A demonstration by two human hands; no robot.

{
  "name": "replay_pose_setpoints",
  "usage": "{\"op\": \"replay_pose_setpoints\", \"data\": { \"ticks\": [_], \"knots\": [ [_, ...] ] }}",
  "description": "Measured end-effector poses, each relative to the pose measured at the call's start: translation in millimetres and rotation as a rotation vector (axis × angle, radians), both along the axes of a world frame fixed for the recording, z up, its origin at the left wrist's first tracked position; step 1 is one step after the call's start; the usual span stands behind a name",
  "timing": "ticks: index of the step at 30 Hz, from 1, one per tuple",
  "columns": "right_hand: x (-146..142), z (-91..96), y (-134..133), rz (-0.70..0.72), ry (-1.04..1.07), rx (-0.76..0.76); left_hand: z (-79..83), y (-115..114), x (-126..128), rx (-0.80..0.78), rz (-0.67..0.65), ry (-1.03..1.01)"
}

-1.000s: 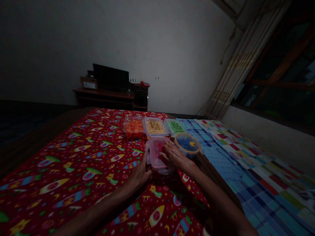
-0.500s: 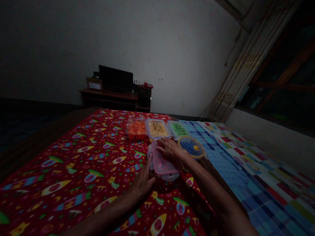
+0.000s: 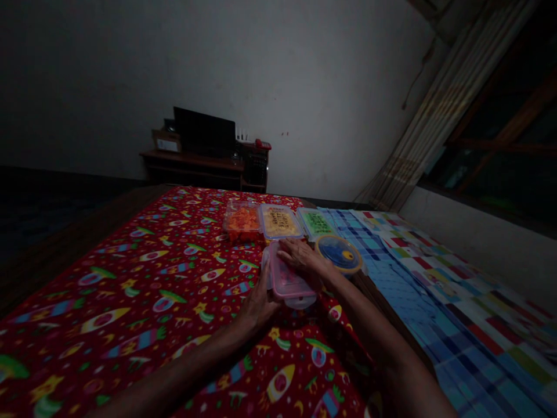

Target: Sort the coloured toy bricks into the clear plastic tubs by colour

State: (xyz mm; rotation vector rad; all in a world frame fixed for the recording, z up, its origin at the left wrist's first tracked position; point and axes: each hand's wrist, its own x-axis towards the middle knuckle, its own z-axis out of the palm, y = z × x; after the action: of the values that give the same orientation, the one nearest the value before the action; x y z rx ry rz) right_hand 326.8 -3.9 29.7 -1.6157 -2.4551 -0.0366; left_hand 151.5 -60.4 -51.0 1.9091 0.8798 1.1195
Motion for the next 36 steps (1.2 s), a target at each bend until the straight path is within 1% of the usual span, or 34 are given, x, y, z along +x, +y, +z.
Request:
{"op": "replay_pose_setpoints", "data": {
  "ticks": [3, 6, 10, 16, 18, 20, 22, 23, 24, 26, 28, 29, 33, 36],
  "knots": [
    [1, 1.7, 0, 0.017, 0.013, -0.012, 0.7, -4, -3, -0.041, 0.017, 0.019],
    [2, -0.2, 0, 0.023, 0.024, -0.011, -5.0, -7, -7, -0.059, 0.025, 0.047],
    [1, -4.7, -3, 0.007, 0.019, 0.008, -9.7, -10, -8, -0.068, 0.015, -0.001],
    [-1, -5.8, -5, 0.004, -0.021, 0.022, -3.7, -15, -10, -0.122, -0.013, -0.027],
    [-2, -3.7, -6, -0.018, -0.036, 0.004, -0.2, -14, -17, -0.118, -0.029, 0.026],
    [-4, -1.4, -8, -0.03, -0.052, 0.004, 4.8, -12, -26, -0.011, 0.018, 0.124],
    [-4, -0.2, -10, -0.014, -0.062, 0.027, 11.4, -9, -34, 0.188, 0.099, 0.221],
    [-4, -0.2, -10, -0.001, -0.063, 0.044, 14.8, -8, -38, 0.292, 0.109, 0.26],
    [-4, -0.7, -10, 0.007, -0.063, 0.059, 17.8, -7, -40, 0.382, 0.083, 0.3],
    [-4, -3.0, -10, 0.017, -0.064, 0.074, 20.8, -5, -41, 0.508, -0.051, 0.394],
    [-3, -6.7, -8, 0.026, -0.068, 0.081, 19.0, -3, -38, 0.549, -0.167, 0.469],
    [-2, -8.8, -7, 0.03, -0.068, 0.086, 16.6, -2, -37, 0.551, -0.189, 0.487],
    [2, -14.7, -2, 0.071, -0.062, 0.086, 6.3, 0, -32, 0.538, -0.175, 0.478],
    [6, -12.4, 0, 0.079, -0.02, 0.052, 5.0, 1, -34, 0.546, -0.184, 0.45]
  ]
}}
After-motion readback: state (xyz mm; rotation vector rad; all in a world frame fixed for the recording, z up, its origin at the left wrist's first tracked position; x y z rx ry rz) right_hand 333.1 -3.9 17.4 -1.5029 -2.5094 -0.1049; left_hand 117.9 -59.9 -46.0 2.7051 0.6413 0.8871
